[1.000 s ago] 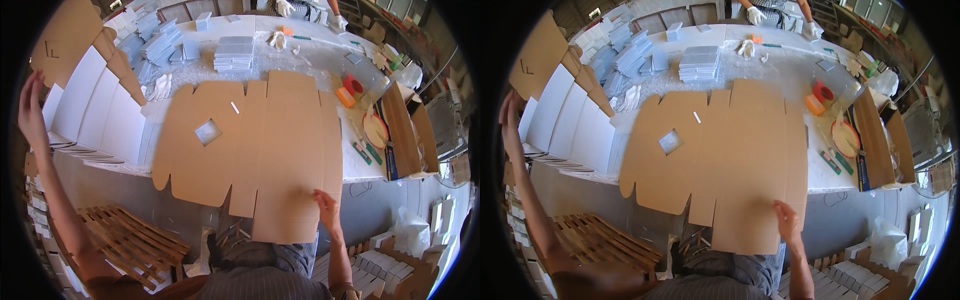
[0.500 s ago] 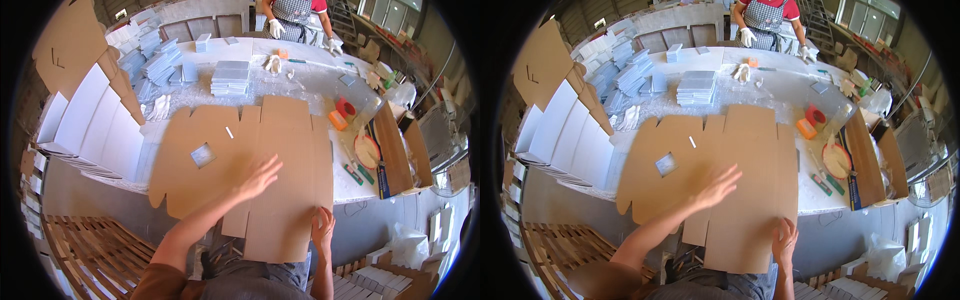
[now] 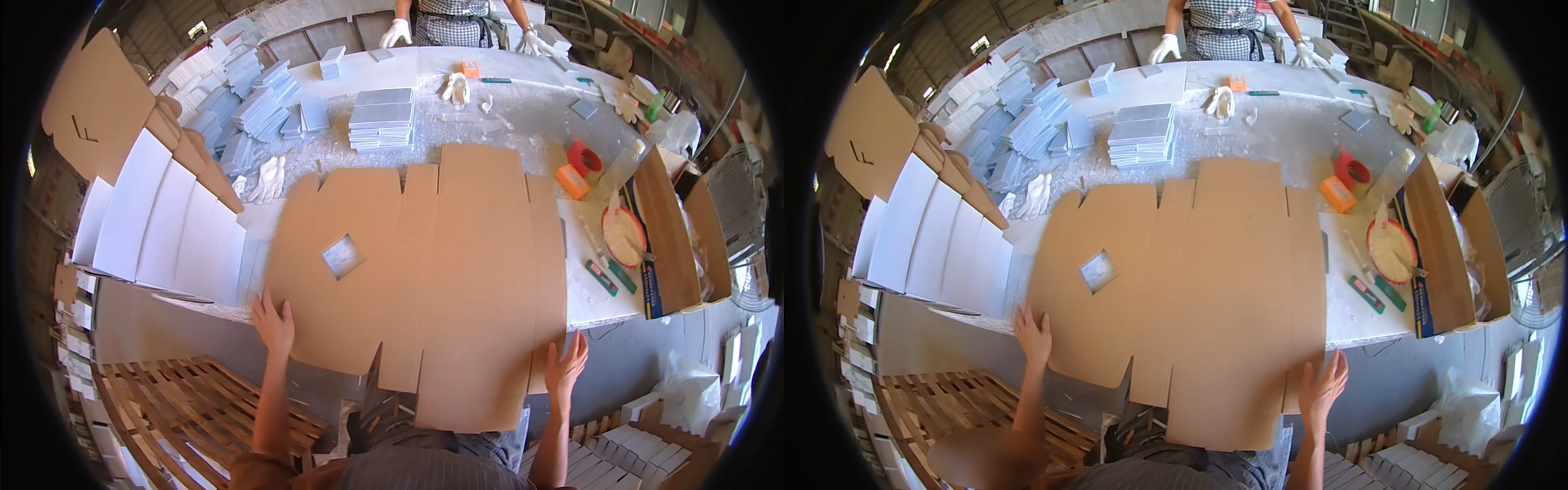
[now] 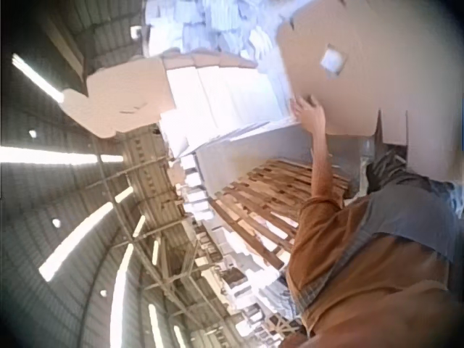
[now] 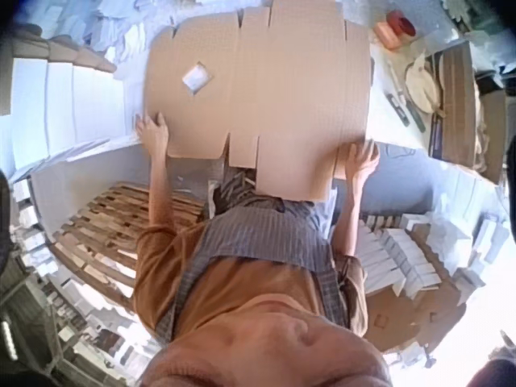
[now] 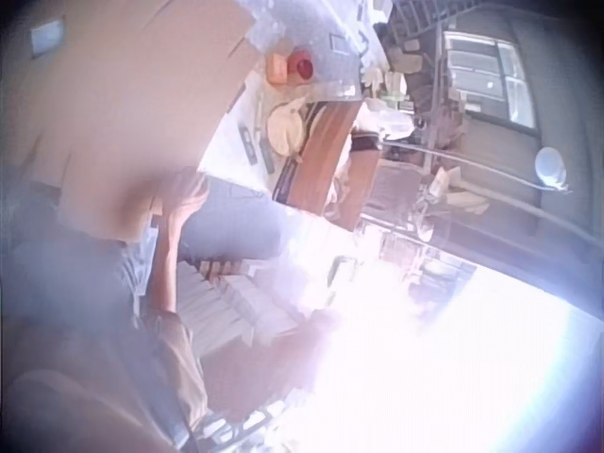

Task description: The person folds flat cardboard pieces into box shapes and inserts white foam inserts into each box. The finished boxes are stacked on a nearby pile. The process is repeated continuously with multiple units.

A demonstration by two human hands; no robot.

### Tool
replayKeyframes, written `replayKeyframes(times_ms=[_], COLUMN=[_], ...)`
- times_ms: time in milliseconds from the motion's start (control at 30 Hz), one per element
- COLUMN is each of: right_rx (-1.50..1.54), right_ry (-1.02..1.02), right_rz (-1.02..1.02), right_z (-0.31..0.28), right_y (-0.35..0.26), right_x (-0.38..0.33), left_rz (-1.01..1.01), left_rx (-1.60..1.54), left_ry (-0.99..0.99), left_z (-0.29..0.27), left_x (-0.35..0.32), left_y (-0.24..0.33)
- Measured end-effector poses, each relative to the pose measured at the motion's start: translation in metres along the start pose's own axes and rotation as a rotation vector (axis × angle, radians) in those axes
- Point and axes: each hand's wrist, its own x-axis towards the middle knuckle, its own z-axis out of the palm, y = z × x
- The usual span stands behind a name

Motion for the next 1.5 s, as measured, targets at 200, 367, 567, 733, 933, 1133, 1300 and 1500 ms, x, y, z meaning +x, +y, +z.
replayKeyframes(times_ms=[200,367,567,733,933,1133,1300,1500], right_rx=[-0.068,-0.128,0.064,0.418,0.994,1.11,0.671,-0.008], right_ry=[-0.105,-0.072,-0.02,-0.221,-0.506,-0.564,-0.543,-0.181], right_rz=[0.125,0.076,-0.094,0.276,0.53,0.476,0.348,-0.208], right_z=[0.01,0.004,-0.012,-0.048,-0.053,-0.039,-0.05,-0.056], right_y=[0.006,-0.001,0.014,-0.001,0.015,0.022,-0.016,-0.065], right_x=[0.003,0.002,0.012,0.039,0.032,0.016,0.02,0.002], left_rz=[-0.059,-0.128,-0.206,-0.508,-0.955,-0.944,-0.737,-0.717], left_rx=[-0.136,-0.063,-0.609,-1.507,-1.715,-2.089,-2.047,-1.588], left_ry=[-0.006,-0.083,-0.218,-0.068,0.139,-0.298,-0.629,-0.293], left_z=[0.029,0.016,-0.001,-0.03,-0.063,-0.051,-0.035,-0.038], left_x=[-0.008,0.011,0.028,0.034,-0.032,-0.117,-0.133,-0.121], left_y=[-0.033,-0.024,-0.064,-0.113,-0.061,0.017,0.074,0.111])
